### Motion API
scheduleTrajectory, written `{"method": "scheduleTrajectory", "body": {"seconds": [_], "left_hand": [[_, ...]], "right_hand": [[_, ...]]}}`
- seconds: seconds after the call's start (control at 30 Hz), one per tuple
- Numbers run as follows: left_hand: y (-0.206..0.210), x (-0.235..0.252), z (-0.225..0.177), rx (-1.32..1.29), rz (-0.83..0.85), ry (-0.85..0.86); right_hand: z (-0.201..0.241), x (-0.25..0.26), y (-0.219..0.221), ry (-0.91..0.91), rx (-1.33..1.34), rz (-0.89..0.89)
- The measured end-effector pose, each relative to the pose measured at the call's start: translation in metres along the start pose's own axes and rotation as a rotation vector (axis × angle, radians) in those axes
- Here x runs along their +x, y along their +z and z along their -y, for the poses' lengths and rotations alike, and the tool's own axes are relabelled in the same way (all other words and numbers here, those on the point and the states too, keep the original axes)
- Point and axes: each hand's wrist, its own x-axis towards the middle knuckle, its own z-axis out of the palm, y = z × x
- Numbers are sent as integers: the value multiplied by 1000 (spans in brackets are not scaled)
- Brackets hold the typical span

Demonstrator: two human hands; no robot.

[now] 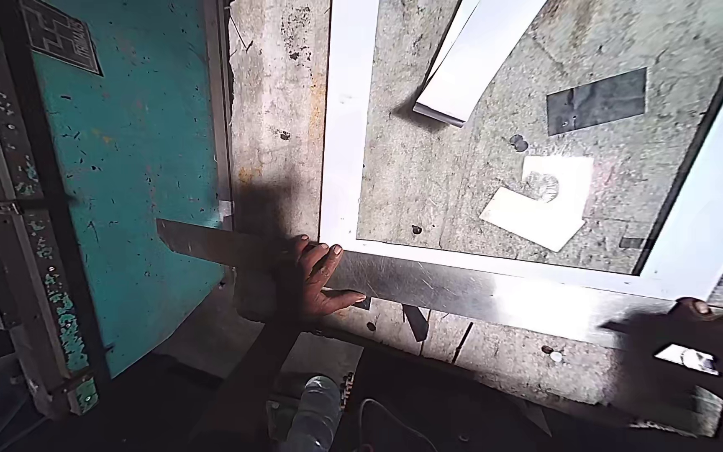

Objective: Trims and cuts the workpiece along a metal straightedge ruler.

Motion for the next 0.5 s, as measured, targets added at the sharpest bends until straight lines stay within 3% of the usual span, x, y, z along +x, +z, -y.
{"method": "scheduleTrajectory", "body": {"seconds": [0.07,0.17,0.37,0.5], "left_hand": [[-7,-1,0,19,32,28],[1,1,-7,-64,41,60],[-4,-4,8,-97,182,42],[2,-5,9,-72,127,108]], "right_hand": [[33,2,-19,114,-92,-33],[11,-9,-11,24,-307,-252],[-1,-5,-3,-22,-306,-261],[-4,-6,-2,-36,-281,-283]]}}
